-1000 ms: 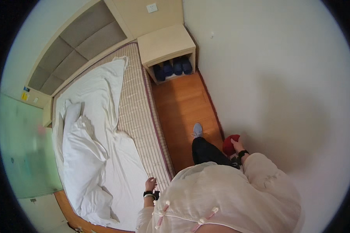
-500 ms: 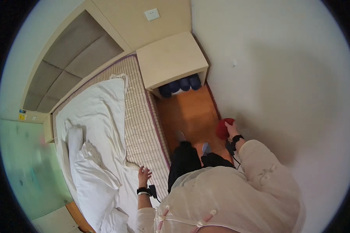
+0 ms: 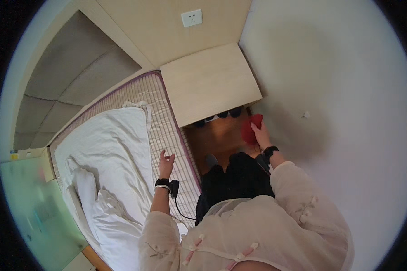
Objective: Cleaning a bathroom sink and a nightstand with a red cloth in a hotel room.
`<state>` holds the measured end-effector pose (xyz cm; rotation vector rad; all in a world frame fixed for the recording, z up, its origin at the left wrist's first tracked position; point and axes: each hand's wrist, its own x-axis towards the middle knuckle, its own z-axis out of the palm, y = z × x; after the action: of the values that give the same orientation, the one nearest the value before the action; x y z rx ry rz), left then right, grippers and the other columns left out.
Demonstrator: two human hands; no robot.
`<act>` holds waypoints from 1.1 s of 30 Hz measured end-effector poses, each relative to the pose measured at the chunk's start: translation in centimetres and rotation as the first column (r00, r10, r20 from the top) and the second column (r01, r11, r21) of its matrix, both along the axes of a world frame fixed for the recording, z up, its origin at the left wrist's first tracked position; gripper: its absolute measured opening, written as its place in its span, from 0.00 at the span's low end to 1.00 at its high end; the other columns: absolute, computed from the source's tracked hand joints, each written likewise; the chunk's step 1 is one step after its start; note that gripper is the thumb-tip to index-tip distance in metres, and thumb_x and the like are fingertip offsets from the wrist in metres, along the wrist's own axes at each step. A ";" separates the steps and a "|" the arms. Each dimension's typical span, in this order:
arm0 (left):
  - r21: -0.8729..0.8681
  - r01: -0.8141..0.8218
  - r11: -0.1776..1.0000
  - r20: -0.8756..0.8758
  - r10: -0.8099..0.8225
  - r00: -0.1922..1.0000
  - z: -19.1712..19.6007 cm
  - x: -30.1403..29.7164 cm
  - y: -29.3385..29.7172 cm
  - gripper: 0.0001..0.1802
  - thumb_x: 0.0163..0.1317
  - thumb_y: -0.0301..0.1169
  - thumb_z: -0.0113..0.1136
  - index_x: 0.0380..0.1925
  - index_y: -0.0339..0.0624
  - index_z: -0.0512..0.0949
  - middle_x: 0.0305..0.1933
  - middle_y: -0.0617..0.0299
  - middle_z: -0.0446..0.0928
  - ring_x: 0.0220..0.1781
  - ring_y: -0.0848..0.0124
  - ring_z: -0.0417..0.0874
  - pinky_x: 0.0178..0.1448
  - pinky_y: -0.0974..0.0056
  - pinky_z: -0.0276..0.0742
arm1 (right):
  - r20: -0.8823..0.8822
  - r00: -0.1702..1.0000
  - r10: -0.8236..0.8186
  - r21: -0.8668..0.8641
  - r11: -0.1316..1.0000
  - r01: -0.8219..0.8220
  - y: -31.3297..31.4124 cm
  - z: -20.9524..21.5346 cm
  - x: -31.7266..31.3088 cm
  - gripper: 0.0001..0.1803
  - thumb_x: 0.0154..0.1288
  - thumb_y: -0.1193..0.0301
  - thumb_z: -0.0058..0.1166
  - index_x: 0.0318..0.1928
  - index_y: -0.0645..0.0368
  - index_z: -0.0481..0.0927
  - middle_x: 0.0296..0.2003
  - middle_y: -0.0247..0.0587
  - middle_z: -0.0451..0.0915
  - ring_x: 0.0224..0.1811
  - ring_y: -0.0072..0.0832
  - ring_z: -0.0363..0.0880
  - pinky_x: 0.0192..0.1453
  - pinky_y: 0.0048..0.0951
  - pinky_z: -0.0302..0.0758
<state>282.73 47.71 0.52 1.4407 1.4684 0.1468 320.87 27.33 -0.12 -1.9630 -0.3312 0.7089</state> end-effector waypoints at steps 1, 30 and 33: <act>-0.025 0.021 0.999 -0.032 -0.022 0.999 -0.8 1.0 0.7 0.37 0.53 0.42 0.59 0.59 0.41 0.56 0.37 0.52 0.76 0.36 0.62 0.79 0.38 0.61 0.74 | 0.119 0.992 0.046 0.001 0.999 -0.047 1.7 0.4 0.9 0.24 0.58 0.62 0.52 0.51 0.64 0.68 0.45 0.52 0.75 0.48 0.44 0.72 0.54 0.36 0.66; 0.141 -0.151 0.978 -0.269 0.184 0.945 -13.7 13.3 9.3 0.37 0.55 0.45 0.57 0.59 0.37 0.56 0.46 0.34 0.70 0.48 0.50 0.74 0.48 0.53 0.70 | 0.748 0.232 0.622 -0.393 0.697 -0.601 28.2 -11.0 7.1 0.22 0.53 0.63 0.51 0.49 0.56 0.72 0.56 0.54 0.63 0.61 0.55 0.54 0.63 0.56 0.52; 0.017 -0.154 0.988 -0.139 0.155 0.978 -15.1 13.8 9.8 0.38 0.53 0.46 0.59 0.58 0.36 0.57 0.43 0.37 0.72 0.45 0.50 0.75 0.47 0.53 0.70 | 0.691 0.327 0.645 -0.560 0.763 -0.322 28.9 -11.2 16.9 0.28 0.52 0.57 0.55 0.49 0.62 0.70 0.56 0.58 0.62 0.60 0.59 0.53 0.63 0.54 0.51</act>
<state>296.52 57.53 -14.60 1.3631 1.6972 0.1484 337.81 56.21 -11.34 -2.4437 -1.6200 0.0124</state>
